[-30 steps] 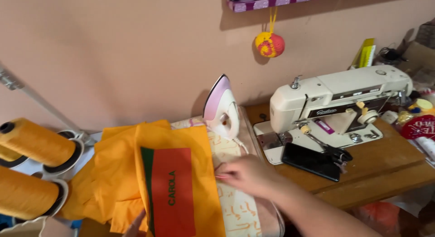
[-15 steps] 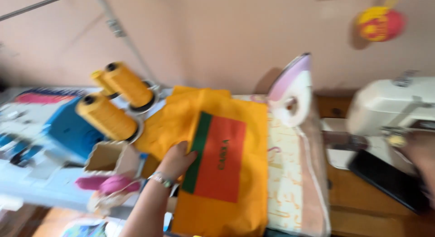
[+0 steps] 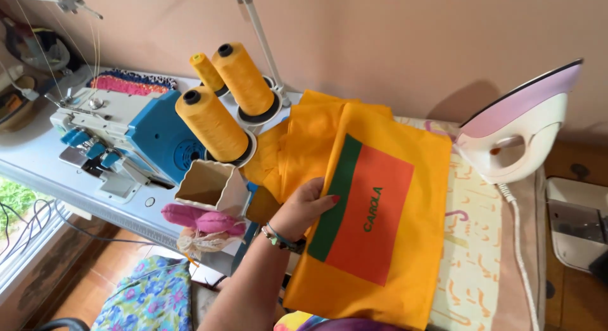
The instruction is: The person irons a yellow t-shirt with a name patch on an ironing board, repeatedly smoothing the front and sleeves. They adjust the shirt and reposition it several times to ensure even coverage. The iron is used consistently across the garment surface.
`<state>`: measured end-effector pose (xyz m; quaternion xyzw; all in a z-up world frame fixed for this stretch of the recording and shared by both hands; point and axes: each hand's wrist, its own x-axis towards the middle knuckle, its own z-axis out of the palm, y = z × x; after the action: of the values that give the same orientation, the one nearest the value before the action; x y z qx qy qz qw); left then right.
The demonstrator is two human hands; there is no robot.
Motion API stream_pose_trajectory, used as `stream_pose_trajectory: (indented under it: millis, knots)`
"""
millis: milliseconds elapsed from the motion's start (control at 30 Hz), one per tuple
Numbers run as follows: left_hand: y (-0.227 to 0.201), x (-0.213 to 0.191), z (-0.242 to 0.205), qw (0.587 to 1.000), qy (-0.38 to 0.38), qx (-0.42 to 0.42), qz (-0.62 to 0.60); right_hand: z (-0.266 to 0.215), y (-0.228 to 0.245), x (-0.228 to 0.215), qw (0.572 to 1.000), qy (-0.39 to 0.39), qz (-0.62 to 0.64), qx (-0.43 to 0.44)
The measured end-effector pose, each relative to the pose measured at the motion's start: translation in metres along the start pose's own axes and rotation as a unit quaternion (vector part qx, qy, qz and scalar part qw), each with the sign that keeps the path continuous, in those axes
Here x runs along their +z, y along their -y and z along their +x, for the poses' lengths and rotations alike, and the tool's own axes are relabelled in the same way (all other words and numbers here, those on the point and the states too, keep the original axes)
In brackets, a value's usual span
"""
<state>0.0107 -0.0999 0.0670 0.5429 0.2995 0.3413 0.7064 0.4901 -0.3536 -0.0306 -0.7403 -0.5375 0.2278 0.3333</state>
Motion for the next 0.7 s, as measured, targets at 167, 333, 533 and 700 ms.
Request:
stream_pose_trajectory:
  millis: [167, 333, 533, 700]
  knots:
    - [-0.002, -0.001, -0.004, 0.99, 0.089, -0.005, -0.106, 0.021, 0.113, 0.041, 0.99, -0.016, 0.141, -0.016]
    - [-0.008, 0.006, -0.007, 0.967, 0.138, 0.018, -0.215, 0.079, 0.21, 0.114, 0.981, 0.152, -0.092, -0.074]
    - [-0.006, 0.019, -0.005, 0.974, 0.062, 0.032, -0.213, 0.085, 0.227, 0.153, 0.957, 0.168, 0.235, 0.033]
    - [-0.02, 0.038, -0.004, 0.99, 0.042, 0.06, -0.119, 0.08, 0.221, 0.158, 0.951, 0.16, 0.249, 0.085]
